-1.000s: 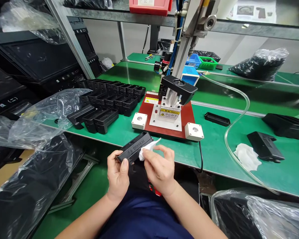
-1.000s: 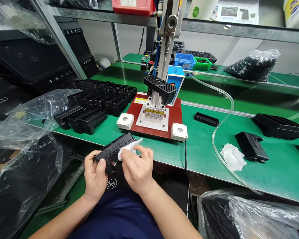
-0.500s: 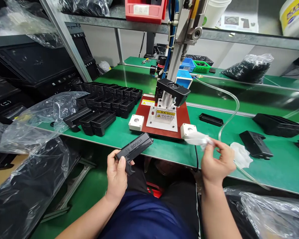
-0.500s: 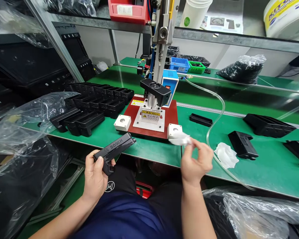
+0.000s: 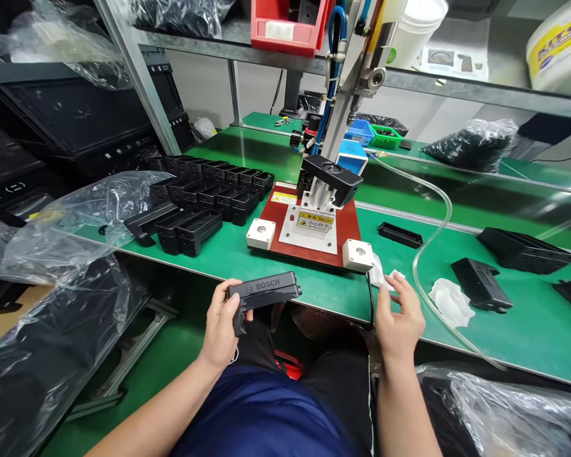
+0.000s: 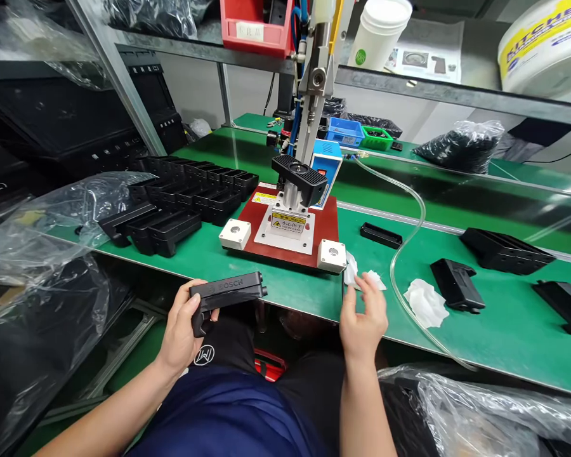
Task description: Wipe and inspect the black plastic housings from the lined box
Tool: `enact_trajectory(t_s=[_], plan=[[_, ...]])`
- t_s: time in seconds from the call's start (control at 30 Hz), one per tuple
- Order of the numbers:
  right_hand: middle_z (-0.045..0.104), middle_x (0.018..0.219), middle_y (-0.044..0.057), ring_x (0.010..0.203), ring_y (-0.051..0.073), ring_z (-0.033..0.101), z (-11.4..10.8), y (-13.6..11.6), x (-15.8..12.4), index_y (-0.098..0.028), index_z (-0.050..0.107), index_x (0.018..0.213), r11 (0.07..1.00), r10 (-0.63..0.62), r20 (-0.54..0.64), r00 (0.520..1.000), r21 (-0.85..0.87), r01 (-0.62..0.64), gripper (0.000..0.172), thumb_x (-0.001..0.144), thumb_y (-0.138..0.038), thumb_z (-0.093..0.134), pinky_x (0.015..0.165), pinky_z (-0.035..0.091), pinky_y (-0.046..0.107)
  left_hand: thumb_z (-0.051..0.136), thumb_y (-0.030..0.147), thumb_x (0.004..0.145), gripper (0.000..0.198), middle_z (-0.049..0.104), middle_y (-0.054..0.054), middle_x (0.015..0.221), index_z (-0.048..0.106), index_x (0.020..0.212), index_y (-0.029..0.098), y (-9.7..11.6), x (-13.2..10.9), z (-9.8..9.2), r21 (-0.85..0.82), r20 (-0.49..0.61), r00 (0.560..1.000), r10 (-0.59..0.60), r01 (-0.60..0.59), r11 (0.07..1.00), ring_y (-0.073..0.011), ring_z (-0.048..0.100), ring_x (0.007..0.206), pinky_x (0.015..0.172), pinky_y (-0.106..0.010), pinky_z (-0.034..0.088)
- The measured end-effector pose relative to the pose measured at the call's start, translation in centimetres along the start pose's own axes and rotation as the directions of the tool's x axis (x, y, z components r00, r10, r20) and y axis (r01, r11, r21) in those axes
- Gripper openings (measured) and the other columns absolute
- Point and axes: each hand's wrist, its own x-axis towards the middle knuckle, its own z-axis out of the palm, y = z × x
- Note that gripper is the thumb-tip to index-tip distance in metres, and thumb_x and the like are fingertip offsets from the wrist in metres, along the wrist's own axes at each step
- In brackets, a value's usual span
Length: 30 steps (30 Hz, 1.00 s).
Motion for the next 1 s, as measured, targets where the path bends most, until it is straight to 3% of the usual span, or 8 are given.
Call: enact_trajectory(t_s=[0.07,0.1,0.2,0.33,0.43,0.53,0.67,1.0], plan=[[0.066,0.108,0.011,0.097,0.024,0.063,-0.2,-2.2,-1.5,-0.017,0.066,0.108,0.980,0.052,0.188,0.981,0.181,-0.087,0.030,0.089,-0.037,0.055,0.082,0.052,0.039,0.052,0.041,0.085,0.029,0.057,0.003,0.073,0.049,0.106,0.021,-0.2,0.0,0.1,0.013,0.033,0.999,-0.014,0.014,1.000,-0.0090,0.052,0.058,0.056,-0.021,0.041],[0.067,0.107,0.010,0.091,0.022,0.065,-0.2,-3.2,-2.3,-0.018,0.065,0.110,0.951,0.084,0.307,0.948,0.260,-0.169,0.030,0.090,-0.038,0.054,0.079,0.054,0.037,0.053,0.041,0.085,0.030,0.057,0.003,0.074,0.049,0.106,0.021,-0.3,0.0,0.2,0.019,0.049,0.999,-0.023,0.022,1.000,-0.0090,0.052,0.057,0.056,-0.022,0.042],[0.064,0.114,0.012,0.085,0.020,0.066,0.2,-5.3,-4.3,-0.019,0.057,0.123,0.824,0.121,0.584,0.802,0.391,-0.409,0.039,0.093,-0.043,0.050,0.068,0.057,0.032,0.054,0.043,0.084,0.031,0.056,0.003,0.075,0.049,0.106,0.021,-0.7,-0.2,0.7,0.044,0.117,0.991,-0.068,0.064,0.997,-0.0089,0.052,0.056,0.055,-0.022,0.042],[0.061,0.115,0.011,0.063,0.013,0.063,0.9,-6.4,-5.8,-0.022,0.042,0.138,0.707,0.149,0.742,0.653,0.382,-0.595,0.055,0.093,-0.053,0.043,0.057,0.056,0.029,0.055,0.044,0.084,0.033,0.056,0.003,0.077,0.050,0.108,0.022,-0.9,-0.7,1.4,0.117,0.193,0.968,-0.160,0.139,0.983,-0.0090,0.051,0.056,0.055,-0.022,0.041],[0.064,0.092,0.005,0.056,0.012,0.060,1.2,-6.5,-6.4,-0.023,0.039,0.140,0.636,0.167,0.783,0.599,0.378,-0.672,0.057,0.093,-0.056,0.041,0.050,0.051,0.025,0.056,0.045,0.083,0.037,0.057,0.003,0.076,0.050,0.111,0.022,-1.0,-1.0,1.8,0.179,0.216,0.952,-0.216,0.179,0.967,-0.0094,0.051,0.056,0.054,-0.022,0.040],[0.059,0.072,0.001,0.056,0.014,0.060,1.3,-6.5,-6.9,-0.020,0.047,0.133,0.563,0.201,0.770,0.606,0.415,-0.714,0.055,0.093,-0.057,0.041,0.044,0.045,0.022,0.056,0.046,0.083,0.038,0.056,0.003,0.074,0.050,0.111,0.021,-1.0,-1.2,2.2,0.202,0.224,0.943,-0.247,0.203,0.958,-0.0096,0.051,0.056,0.054,-0.022,0.040],[0.055,0.065,-0.001,0.049,0.013,0.057,1.5,-6.4,-7.8,-0.018,0.054,0.118,0.501,0.272,0.720,0.639,0.461,-0.732,0.049,0.093,-0.058,0.041,0.040,0.040,0.021,0.055,0.044,0.084,0.036,0.056,0.003,0.074,0.050,0.113,0.022,-1.2,-1.3,2.5,0.227,0.239,0.934,-0.266,0.212,0.950,-0.0096,0.051,0.057,0.055,-0.022,0.041],[0.051,0.053,-0.004,0.041,0.011,0.049,1.6,-5.8,-8.4,-0.019,0.053,0.108,0.524,0.302,0.645,0.702,0.502,-0.688,0.045,0.094,-0.058,0.037,0.037,0.035,0.019,0.052,0.043,0.087,0.030,0.056,0.003,0.081,0.050,0.112,0.026,-1.8,-1.6,2.9,0.274,0.278,0.924,-0.263,0.186,0.943,-0.0085,0.052,0.059,0.056,-0.020,0.043]])
